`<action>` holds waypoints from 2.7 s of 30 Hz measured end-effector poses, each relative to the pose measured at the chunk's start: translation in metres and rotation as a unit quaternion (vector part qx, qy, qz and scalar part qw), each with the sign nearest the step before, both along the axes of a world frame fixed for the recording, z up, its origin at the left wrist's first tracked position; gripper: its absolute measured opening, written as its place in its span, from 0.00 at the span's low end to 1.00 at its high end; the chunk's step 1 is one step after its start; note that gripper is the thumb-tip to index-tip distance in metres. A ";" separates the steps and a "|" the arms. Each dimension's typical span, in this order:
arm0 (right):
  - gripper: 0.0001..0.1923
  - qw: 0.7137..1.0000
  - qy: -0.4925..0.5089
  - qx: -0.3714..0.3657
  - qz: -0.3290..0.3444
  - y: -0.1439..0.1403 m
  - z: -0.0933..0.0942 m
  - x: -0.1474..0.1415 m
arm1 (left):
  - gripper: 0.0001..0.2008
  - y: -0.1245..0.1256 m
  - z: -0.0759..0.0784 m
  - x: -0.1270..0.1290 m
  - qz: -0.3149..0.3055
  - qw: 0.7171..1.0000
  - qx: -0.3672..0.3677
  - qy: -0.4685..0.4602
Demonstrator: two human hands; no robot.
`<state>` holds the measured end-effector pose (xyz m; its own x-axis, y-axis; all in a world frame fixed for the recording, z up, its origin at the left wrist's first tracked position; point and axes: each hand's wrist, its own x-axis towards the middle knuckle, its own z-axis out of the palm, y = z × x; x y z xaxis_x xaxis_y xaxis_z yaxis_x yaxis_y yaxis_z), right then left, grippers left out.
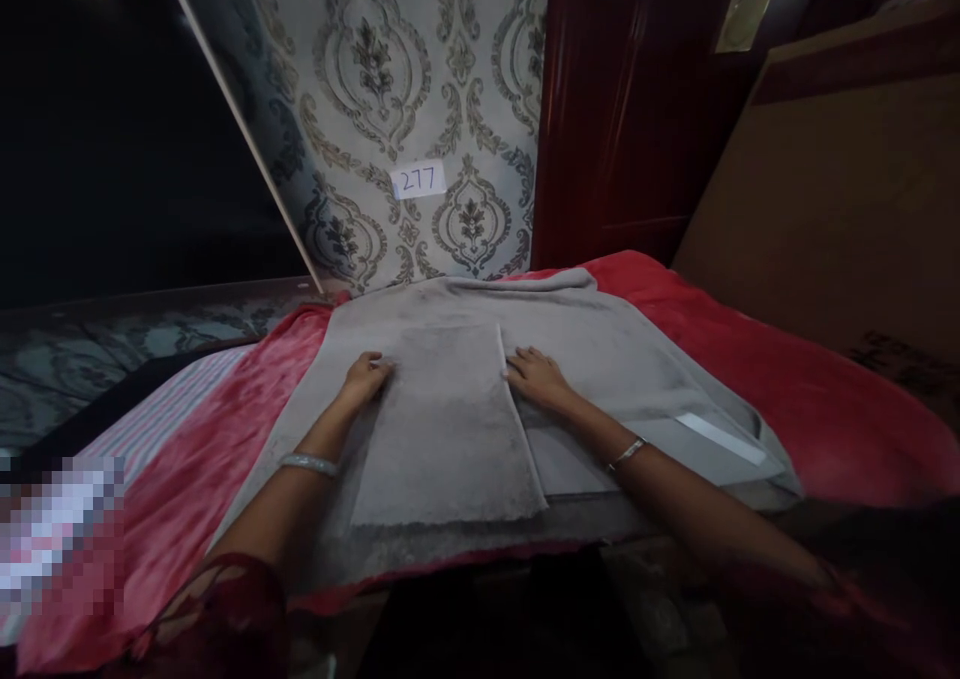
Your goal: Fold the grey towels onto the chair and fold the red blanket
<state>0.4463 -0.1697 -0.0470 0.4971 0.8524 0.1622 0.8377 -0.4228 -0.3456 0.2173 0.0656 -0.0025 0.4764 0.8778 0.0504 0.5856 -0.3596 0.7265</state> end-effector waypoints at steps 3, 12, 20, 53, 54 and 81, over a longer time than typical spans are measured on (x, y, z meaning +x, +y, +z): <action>0.21 1.000 0.007 0.028 -0.008 0.015 0.002 -0.010 | 0.25 0.001 -0.014 -0.004 -0.007 1.000 -0.023 0.005; 0.15 0.990 0.065 0.107 -0.071 0.028 0.008 -0.013 | 0.31 0.004 -0.033 0.010 -0.006 1.000 0.011 0.001; 0.15 0.974 0.102 0.146 -0.142 0.025 -0.006 -0.008 | 0.30 -0.007 -0.037 0.004 -0.011 0.998 0.058 0.012; 0.25 0.979 0.098 0.153 -0.087 0.045 -0.013 0.002 | 0.40 -0.008 -0.042 -0.003 -0.013 0.998 0.056 -0.010; 0.25 0.980 0.099 0.149 -0.084 0.046 -0.011 0.003 | 0.40 -0.009 -0.040 -0.003 -0.019 0.998 0.060 -0.004; 0.24 0.981 0.056 0.103 -0.155 0.060 -0.001 0.012 | 0.41 -0.014 -0.033 -0.011 -0.072 0.995 0.061 -0.027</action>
